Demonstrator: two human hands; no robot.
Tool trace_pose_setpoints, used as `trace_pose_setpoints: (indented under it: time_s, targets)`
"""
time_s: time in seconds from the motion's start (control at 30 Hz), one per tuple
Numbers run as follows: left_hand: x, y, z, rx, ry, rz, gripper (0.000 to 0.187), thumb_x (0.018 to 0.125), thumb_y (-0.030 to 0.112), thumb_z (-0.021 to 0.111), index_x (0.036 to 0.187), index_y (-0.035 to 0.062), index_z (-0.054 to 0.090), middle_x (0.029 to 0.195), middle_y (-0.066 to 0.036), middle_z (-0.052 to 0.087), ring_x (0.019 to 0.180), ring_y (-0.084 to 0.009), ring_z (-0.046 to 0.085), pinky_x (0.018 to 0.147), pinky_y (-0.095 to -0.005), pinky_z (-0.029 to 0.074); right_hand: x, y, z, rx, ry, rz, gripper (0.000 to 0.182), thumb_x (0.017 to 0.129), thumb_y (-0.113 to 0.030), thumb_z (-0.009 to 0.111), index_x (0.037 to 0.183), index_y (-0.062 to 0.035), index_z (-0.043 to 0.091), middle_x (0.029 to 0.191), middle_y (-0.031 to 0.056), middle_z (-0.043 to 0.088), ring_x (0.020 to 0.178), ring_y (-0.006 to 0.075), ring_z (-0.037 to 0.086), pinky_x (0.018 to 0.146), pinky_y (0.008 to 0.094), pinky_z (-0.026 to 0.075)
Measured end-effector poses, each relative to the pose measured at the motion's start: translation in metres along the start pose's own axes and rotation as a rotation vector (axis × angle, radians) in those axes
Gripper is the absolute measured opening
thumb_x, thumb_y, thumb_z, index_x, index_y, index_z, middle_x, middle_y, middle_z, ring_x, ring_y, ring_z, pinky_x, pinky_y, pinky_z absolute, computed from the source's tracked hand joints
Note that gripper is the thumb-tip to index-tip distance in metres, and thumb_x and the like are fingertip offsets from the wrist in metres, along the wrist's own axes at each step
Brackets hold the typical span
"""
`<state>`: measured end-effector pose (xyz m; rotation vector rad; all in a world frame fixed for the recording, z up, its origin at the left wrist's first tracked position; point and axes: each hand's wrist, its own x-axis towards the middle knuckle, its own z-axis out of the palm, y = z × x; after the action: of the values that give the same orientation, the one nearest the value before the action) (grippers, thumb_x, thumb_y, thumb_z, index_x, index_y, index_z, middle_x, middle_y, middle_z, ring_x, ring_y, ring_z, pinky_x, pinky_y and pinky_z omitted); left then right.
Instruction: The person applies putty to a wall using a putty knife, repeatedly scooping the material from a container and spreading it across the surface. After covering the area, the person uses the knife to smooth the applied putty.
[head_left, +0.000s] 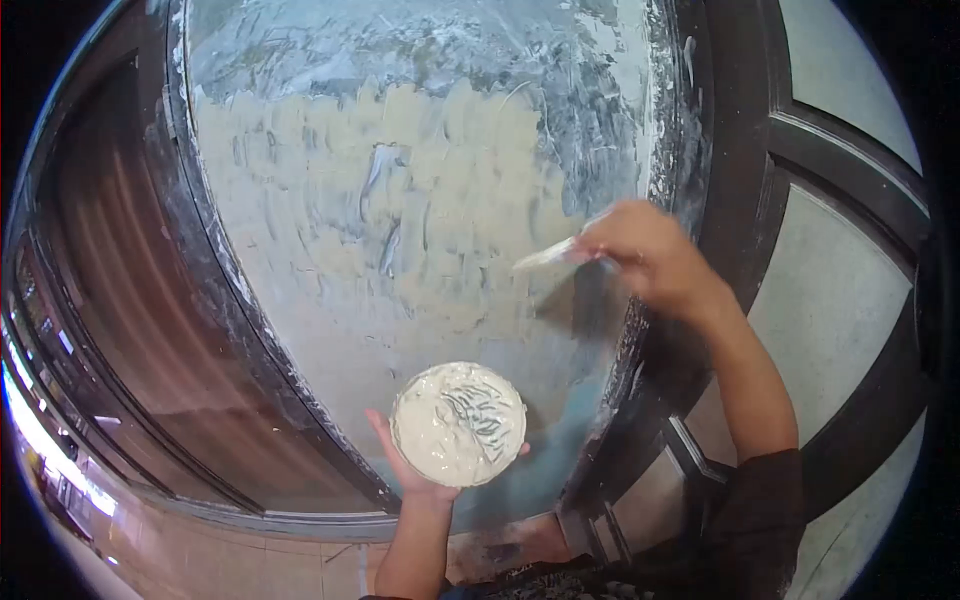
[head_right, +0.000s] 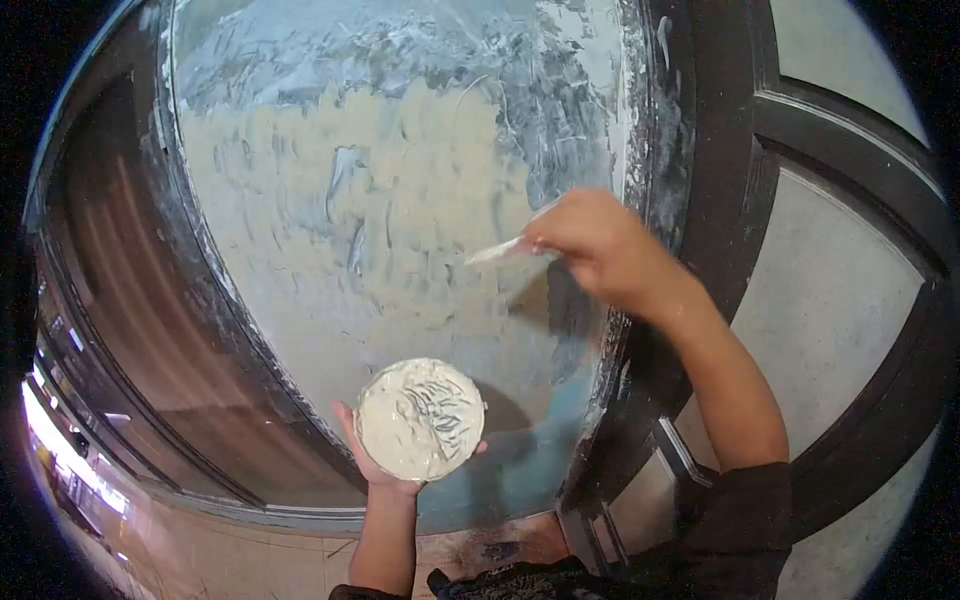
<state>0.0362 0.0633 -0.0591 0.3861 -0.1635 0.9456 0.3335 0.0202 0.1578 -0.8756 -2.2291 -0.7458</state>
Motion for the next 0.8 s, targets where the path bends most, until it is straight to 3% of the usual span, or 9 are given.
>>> trace_pose_setpoints:
  time_s: [0.13,0.2,0.23,0.27,0.37,0.47,0.6,0.73,0.8]
  targets:
    - [0.008,0.010,0.025,0.162,-0.045,0.054,0.107,0.085,0.092,0.028,0.155,0.0111,0.037,0.156,-0.018,0.041,0.135,-0.0497,0.045,0.095,-0.0888,0.032,0.003,-0.059,0.021,-0.168,-0.092,-0.216,0.025,0.080,-0.008,0.070,0.105,-0.0145,0.071,0.103,0.0003,0.070,0.108,0.0213,0.064,0.099,0.0458,0.045]
    - [0.008,0.013,0.038,0.135,-0.109,0.064,0.108,0.086,0.091,0.026,0.155,0.0085,0.037,0.156,-0.019,0.041,0.135,-0.0484,0.046,0.099,-0.0834,0.036,0.003,-0.076,0.027,-0.176,-0.086,-0.291,0.026,0.081,-0.010,0.070,0.106,-0.0174,0.071,0.106,-0.0002,0.070,0.112,0.0188,0.062,0.102,0.0485,0.044]
    - [0.009,0.015,0.038,0.217,-0.038,0.093,0.109,0.087,0.090,0.025,0.155,0.0061,0.036,0.155,-0.021,0.042,0.134,-0.0475,0.047,0.102,-0.0771,0.040,0.004,-0.083,0.027,-0.265,-0.120,-0.330,0.023,0.083,-0.014,0.068,0.106,-0.0181,0.071,0.105,-0.0011,0.069,0.111,0.0179,0.062,0.103,0.0483,0.045]
    - [0.009,0.015,0.039,0.220,-0.039,0.095,0.109,0.087,0.090,0.025,0.155,0.0061,0.036,0.155,-0.021,0.042,0.134,-0.0475,0.047,0.102,-0.0771,0.040,0.004,-0.088,0.027,-0.354,-0.155,-0.369,0.021,0.085,-0.017,0.066,0.106,-0.0189,0.071,0.105,-0.0021,0.069,0.111,0.0171,0.062,0.103,0.0482,0.045]
    - [0.005,0.016,0.049,0.013,-0.046,0.071,0.109,0.088,0.090,0.024,0.155,0.0048,0.036,0.154,-0.022,0.043,0.134,-0.0467,0.048,0.102,-0.0740,0.042,0.004,-0.092,0.028,-0.410,-0.128,-0.422,0.022,0.084,-0.019,0.065,0.105,-0.0155,0.073,0.104,-0.0020,0.068,0.110,0.0155,0.062,0.105,0.0485,0.045]
    - [0.002,0.017,0.053,0.201,-0.073,0.067,0.108,0.089,0.089,0.024,0.154,0.0034,0.036,0.154,-0.023,0.044,0.134,-0.0457,0.049,0.104,-0.0706,0.042,0.009,-0.093,0.025,-0.484,-0.145,-0.478,0.026,0.083,-0.018,0.065,0.106,-0.0133,0.074,0.106,-0.0014,0.069,0.111,0.0144,0.061,0.106,0.0479,0.045]
    - [0.001,0.017,0.052,0.132,-0.076,0.102,0.108,0.090,0.087,0.025,0.152,0.0000,0.038,0.151,-0.023,0.046,0.132,-0.0427,0.052,0.108,-0.0610,0.044,0.009,-0.095,0.023,-0.539,-0.187,-0.515,0.028,0.084,-0.019,0.062,0.108,-0.0128,0.074,0.108,-0.0013,0.069,0.113,0.0137,0.060,0.107,0.0472,0.043]
    - [0.000,0.017,0.050,0.232,0.011,0.098,0.107,0.091,0.086,0.023,0.152,-0.0005,0.039,0.152,-0.022,0.046,0.133,-0.0419,0.051,0.108,-0.0595,0.044,0.007,-0.096,0.027,-0.559,-0.198,-0.527,0.027,0.086,-0.019,0.060,0.108,-0.0137,0.074,0.111,-0.0013,0.069,0.114,0.0129,0.060,0.102,0.0458,0.043]
    - [0.001,0.013,0.050,0.123,-0.048,0.091,0.106,0.092,0.086,0.023,0.152,-0.0006,0.039,0.152,-0.021,0.046,0.133,-0.0418,0.051,0.109,-0.0592,0.044,0.005,-0.096,0.035,-0.535,-0.153,-0.513,0.026,0.087,-0.019,0.060,0.108,-0.0143,0.074,0.112,-0.0012,0.069,0.114,0.0127,0.060,0.100,0.0452,0.043]
